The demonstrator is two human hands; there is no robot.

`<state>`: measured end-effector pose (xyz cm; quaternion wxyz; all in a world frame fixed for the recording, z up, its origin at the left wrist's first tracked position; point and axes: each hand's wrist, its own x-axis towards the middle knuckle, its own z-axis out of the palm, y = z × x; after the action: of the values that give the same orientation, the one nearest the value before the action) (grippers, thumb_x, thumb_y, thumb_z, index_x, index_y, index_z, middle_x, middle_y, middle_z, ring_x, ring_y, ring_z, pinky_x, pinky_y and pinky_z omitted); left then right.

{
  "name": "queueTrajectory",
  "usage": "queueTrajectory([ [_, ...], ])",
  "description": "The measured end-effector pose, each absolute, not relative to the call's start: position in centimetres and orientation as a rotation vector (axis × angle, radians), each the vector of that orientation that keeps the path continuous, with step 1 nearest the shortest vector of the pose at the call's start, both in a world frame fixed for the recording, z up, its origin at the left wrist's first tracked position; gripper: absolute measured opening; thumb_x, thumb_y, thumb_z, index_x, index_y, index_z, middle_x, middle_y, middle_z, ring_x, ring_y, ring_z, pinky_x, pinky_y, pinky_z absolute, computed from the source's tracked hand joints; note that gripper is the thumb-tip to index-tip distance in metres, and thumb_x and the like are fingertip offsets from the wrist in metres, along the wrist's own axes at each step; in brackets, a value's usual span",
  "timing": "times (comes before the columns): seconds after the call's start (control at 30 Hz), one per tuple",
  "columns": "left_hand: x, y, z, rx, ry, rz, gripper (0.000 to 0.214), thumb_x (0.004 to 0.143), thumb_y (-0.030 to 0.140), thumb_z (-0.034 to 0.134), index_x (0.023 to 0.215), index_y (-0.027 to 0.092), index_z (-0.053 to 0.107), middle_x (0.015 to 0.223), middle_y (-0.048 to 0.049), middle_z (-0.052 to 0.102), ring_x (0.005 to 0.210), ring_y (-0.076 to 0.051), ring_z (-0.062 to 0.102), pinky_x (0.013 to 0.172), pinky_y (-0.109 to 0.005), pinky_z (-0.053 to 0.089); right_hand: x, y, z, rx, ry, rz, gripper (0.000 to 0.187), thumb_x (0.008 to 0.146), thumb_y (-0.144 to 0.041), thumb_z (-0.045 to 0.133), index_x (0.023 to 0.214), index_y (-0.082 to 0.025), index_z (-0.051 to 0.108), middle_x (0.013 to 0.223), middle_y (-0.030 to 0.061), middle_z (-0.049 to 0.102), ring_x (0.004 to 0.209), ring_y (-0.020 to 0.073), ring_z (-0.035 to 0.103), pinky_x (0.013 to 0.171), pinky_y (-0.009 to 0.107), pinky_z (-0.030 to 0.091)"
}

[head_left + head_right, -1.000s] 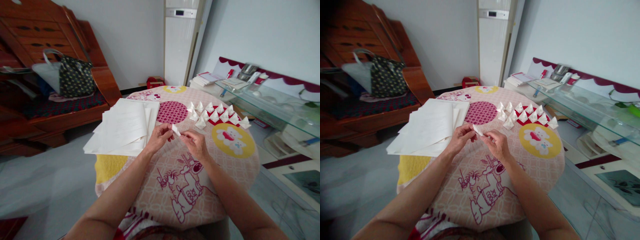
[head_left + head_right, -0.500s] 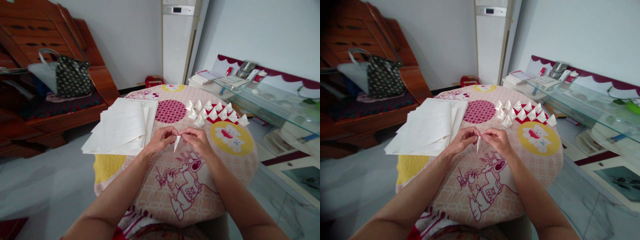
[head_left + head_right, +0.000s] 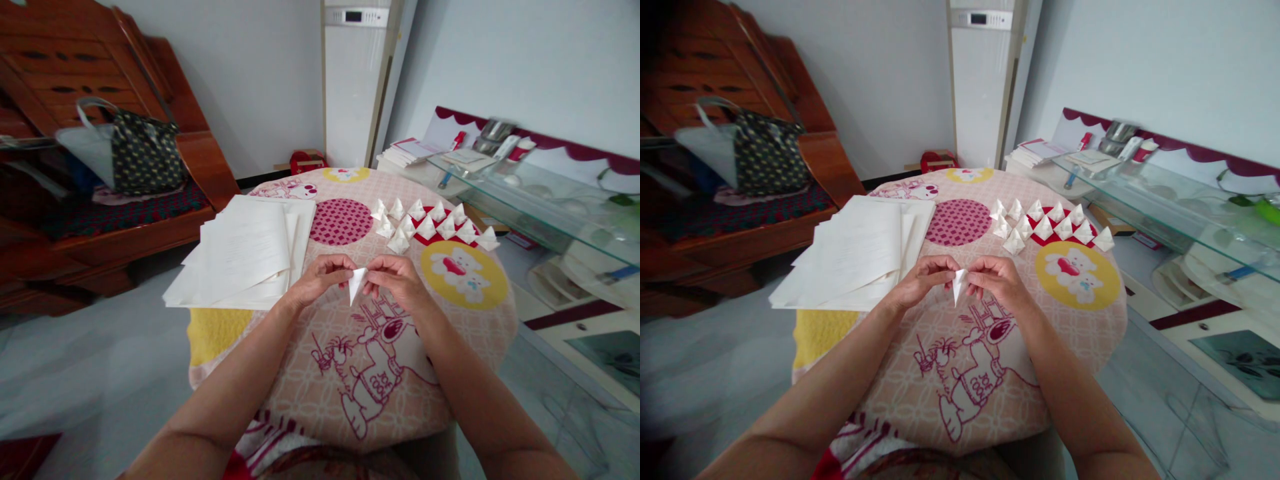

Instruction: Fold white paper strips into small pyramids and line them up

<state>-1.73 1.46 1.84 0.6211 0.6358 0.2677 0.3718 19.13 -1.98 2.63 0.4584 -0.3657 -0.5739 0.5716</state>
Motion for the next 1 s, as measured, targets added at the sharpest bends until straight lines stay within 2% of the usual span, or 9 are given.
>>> queueTrajectory([
  [0.13, -1.7, 1.5, 1.7, 1.466, 0.616, 0.8, 0.028, 0.082, 0.042, 0.074, 0.078, 0.014, 0.068, 0.067, 0.0002, 0.06, 0.062, -0.01, 0.05, 0.061, -0.024, 0.04, 19.3, -1.8, 2.4, -0.914, -1.434, 1.401, 0.022, 0.08, -0.04, 0.079, 0.083, -0.018, 0.078, 0.065, 0.0033, 0.073, 0.052, 0.0135, 0.064, 0.048, 0.024, 0.05],
  [0.33, -1.0, 1.1, 1.5, 1.575, 0.729, 0.908, 0.035, 0.073, 0.036, 0.085, 0.091, 0.016, 0.063, 0.076, 0.001, 0.061, 0.064, -0.01, 0.051, 0.058, -0.023, 0.038, 18.9, -1.3, 1.9, -0.952, -1.322, 1.362, 0.02, 0.079, -0.039, 0.078, 0.075, -0.019, 0.077, 0.058, 0.0025, 0.07, 0.048, 0.0133, 0.061, 0.046, 0.024, 0.049],
  [0.6, -0.5, 0.7, 1.3, 1.748, 0.822, 1.015, 0.031, 0.086, 0.04, 0.075, 0.1, 0.017, 0.061, 0.079, -0.0001, 0.062, 0.063, -0.01, 0.051, 0.056, -0.023, 0.039, 18.5, -1.3, 1.7, -0.971, -1.277, 1.3, 0.019, 0.079, -0.04, 0.078, 0.076, -0.021, 0.078, 0.059, 0.0015, 0.07, 0.048, 0.0138, 0.062, 0.045, 0.025, 0.049],
  [0.83, -0.5, 0.1, 1.7, 1.888, 0.885, 1.073, 0.017, 0.089, 0.031, 0.068, 0.086, 0.018, 0.058, 0.065, 0.0035, 0.056, 0.056, -0.009, 0.05, 0.054, -0.022, 0.038, 18.4, -1.5, 1.8, -1.026, -1.366, 1.17, 0.022, 0.081, -0.041, 0.077, 0.072, -0.021, 0.075, 0.055, 0.0005, 0.067, 0.045, 0.0123, 0.057, 0.046, 0.025, 0.047],
  [1.0, -0.2, -0.1, 1.6, 2.018, 0.95, 1.107, 0.015, 0.089, 0.026, 0.065, 0.078, 0.017, 0.059, 0.067, 0.0022, 0.059, 0.058, -0.009, 0.052, 0.057, -0.022, 0.04, 18.1, -1.7, 1.9, -1.107, -1.383, 1.105, 0.022, 0.077, -0.039, 0.075, 0.068, -0.02, 0.069, 0.051, -0.0018, 0.063, 0.044, 0.0125, 0.057, 0.044, 0.023, 0.046],
])
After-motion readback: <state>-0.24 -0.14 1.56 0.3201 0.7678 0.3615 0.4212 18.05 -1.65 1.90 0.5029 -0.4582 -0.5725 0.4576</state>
